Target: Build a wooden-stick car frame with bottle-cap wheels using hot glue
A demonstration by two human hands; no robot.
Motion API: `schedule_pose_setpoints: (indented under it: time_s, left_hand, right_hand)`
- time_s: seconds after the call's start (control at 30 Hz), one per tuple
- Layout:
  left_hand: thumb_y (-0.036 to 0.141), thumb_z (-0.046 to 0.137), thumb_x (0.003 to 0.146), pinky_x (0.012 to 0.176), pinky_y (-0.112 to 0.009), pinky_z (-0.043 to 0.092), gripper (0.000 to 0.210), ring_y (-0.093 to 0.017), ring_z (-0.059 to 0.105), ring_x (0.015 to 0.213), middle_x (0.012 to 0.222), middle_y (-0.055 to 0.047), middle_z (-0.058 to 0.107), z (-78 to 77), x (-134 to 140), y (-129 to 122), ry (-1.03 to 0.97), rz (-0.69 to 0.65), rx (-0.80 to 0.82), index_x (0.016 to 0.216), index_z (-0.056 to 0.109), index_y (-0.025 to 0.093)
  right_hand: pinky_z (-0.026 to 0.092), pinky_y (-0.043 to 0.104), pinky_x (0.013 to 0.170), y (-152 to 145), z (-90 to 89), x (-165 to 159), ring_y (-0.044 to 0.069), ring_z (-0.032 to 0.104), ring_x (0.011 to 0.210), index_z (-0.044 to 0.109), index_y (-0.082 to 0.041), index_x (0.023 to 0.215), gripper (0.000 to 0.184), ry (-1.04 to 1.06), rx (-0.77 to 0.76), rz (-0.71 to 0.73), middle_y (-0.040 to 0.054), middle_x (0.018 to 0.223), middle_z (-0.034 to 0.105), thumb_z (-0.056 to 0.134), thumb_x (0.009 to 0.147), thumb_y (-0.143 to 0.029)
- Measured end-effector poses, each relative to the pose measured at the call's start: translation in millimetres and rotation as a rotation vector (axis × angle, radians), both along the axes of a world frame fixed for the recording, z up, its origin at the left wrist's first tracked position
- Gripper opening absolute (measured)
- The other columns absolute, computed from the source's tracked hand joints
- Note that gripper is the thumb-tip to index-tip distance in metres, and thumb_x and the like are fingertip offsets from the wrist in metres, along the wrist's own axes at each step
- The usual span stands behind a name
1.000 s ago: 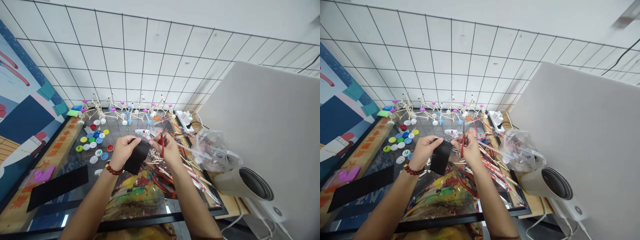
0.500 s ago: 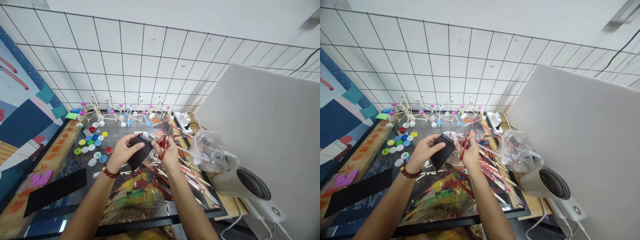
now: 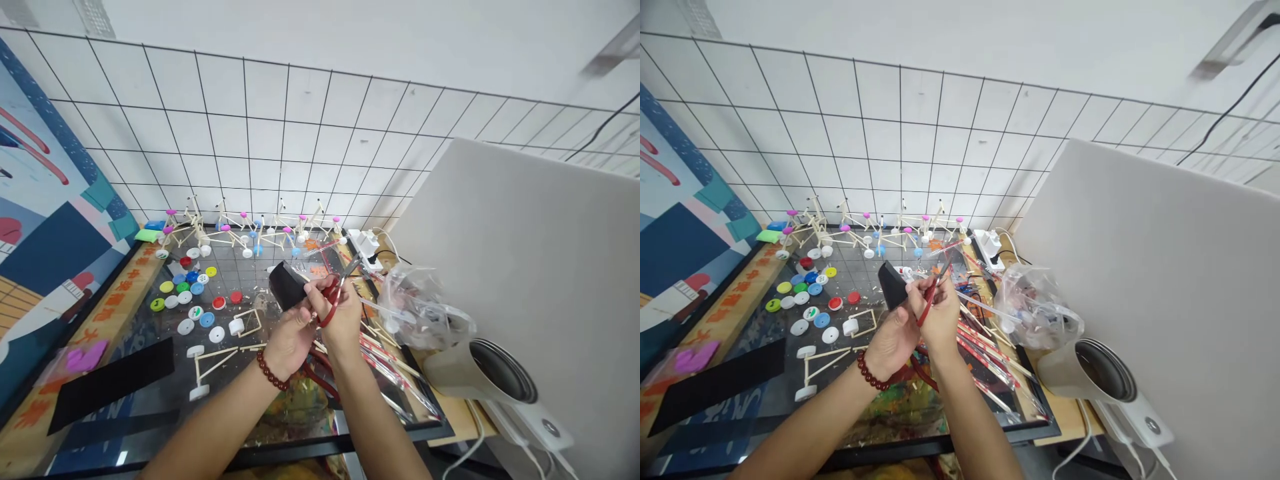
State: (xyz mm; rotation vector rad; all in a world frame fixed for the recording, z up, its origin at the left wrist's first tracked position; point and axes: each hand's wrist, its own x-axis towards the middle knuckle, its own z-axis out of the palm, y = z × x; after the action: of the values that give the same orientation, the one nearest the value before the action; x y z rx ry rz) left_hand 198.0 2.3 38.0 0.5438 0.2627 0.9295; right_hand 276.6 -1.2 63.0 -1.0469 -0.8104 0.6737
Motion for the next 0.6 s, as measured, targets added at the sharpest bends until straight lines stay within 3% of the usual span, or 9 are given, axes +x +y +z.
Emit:
schedule_pose_setpoints:
  time_s: [0.1, 0.17, 0.3, 0.47, 0.6]
  left_hand:
    - [0.032, 0.089, 0.06, 0.097, -0.031, 0.045, 0.041, -0.021, 0.065, 0.103, 0.102, -0.005, 0.074, 16.1, 7, 6, 0.001, 0.217, -0.092, 0.096, 0.075, 0.018]
    - [0.028, 0.087, 0.061, 0.094, -0.031, 0.047, 0.034, -0.018, 0.068, 0.093, 0.093, -0.004, 0.075, 20.6, 8, 10, 0.059, 0.304, -0.149, 0.09, 0.075, 0.016]
    - [0.025, 0.084, 0.062, 0.084, -0.03, 0.05, 0.028, -0.019, 0.07, 0.083, 0.083, -0.006, 0.076, 16.6, 4, 19, 0.185, 0.345, -0.195, 0.084, 0.074, 0.013]
    - [0.022, 0.083, 0.061, 0.077, -0.03, 0.051, 0.027, -0.02, 0.071, 0.08, 0.082, -0.006, 0.076, 13.5, -3, 23, 0.205, 0.337, -0.2, 0.085, 0.074, 0.013]
    - [0.019, 0.083, 0.06, 0.067, -0.027, 0.05, 0.023, -0.016, 0.067, 0.069, 0.075, -0.004, 0.073, 20.9, -8, 30, 0.218, 0.395, -0.205, 0.079, 0.071, 0.013]
  right_hand:
    - [0.052, 0.031, 0.074, -2, -1.5, -2, 0.016, 0.066, 0.074, 0.048, -0.023, 0.081, 0.035, 0.064, 0.046, -0.013, -0.0032, 0.073, 0.066, 0.08, 0.069, -0.026]
    - [0.051, 0.03, 0.07, -2, -3.0, -3, 0.014, 0.064, 0.067, 0.048, -0.023, 0.082, 0.036, 0.063, 0.03, -0.04, -0.004, 0.071, 0.065, 0.081, 0.068, -0.027]
    - [0.05, 0.028, 0.064, 0, -7.4, -7, 0.013, 0.062, 0.062, 0.048, -0.022, 0.083, 0.034, 0.016, 0.001, -0.073, -0.0029, 0.072, 0.066, 0.078, 0.071, -0.033]
    - [0.048, 0.026, 0.061, 6, -10.7, -10, 0.012, 0.06, 0.061, 0.048, -0.022, 0.083, 0.033, 0.005, 0.002, -0.093, -0.0034, 0.071, 0.065, 0.077, 0.072, -0.033]
    - [0.049, 0.029, 0.07, 5, -8.5, -7, 0.014, 0.061, 0.069, 0.05, -0.022, 0.084, 0.034, -0.006, -0.006, -0.005, -0.0017, 0.078, 0.065, 0.078, 0.072, -0.035]
